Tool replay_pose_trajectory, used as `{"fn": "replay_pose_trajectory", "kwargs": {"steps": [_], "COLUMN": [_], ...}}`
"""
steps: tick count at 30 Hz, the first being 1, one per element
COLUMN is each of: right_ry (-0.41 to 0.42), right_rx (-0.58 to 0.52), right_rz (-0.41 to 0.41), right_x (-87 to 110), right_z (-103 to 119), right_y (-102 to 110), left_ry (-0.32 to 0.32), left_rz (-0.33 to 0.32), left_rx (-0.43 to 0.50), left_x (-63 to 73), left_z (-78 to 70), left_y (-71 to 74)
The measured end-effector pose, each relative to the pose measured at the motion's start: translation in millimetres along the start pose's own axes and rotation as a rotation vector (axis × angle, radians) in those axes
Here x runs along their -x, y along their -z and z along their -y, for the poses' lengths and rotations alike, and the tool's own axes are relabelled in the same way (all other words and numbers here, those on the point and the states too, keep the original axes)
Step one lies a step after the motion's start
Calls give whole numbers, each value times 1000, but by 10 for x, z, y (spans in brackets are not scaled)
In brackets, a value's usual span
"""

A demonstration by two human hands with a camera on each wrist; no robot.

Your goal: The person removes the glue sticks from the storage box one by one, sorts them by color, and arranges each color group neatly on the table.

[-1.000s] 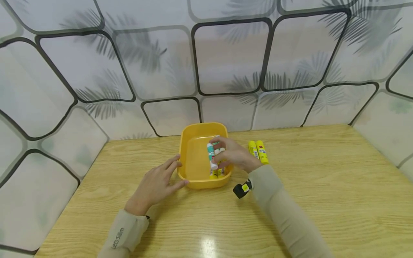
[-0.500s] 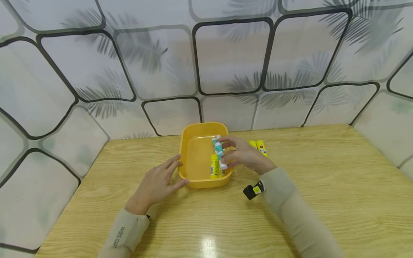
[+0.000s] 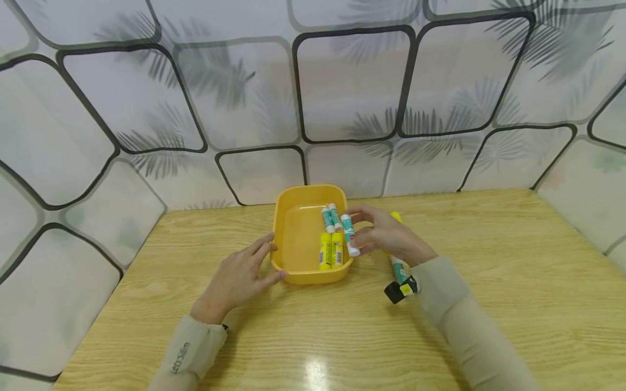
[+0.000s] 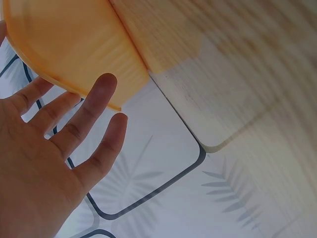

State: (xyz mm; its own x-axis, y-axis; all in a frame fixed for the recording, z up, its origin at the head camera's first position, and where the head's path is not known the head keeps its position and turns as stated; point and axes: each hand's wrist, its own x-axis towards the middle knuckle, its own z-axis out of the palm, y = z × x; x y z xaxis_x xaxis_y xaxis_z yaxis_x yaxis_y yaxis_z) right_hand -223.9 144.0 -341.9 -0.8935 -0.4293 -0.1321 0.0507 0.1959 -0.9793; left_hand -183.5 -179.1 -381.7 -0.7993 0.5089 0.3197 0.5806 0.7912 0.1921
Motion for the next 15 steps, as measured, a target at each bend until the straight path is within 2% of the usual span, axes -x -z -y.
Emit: {"fn": "replay_pose_trajectory", "kwargs": {"steps": [15], "right_ry": [-2], "right_rx": [64], "right_rz": [-60], "right_x": [187], "right_z": [-70], "right_y": [179], "left_ry": [-6], "left_rz": [2], "left_rx": [-3], "left_x": [2], "left_z": [10], "left_y": [-3]}}
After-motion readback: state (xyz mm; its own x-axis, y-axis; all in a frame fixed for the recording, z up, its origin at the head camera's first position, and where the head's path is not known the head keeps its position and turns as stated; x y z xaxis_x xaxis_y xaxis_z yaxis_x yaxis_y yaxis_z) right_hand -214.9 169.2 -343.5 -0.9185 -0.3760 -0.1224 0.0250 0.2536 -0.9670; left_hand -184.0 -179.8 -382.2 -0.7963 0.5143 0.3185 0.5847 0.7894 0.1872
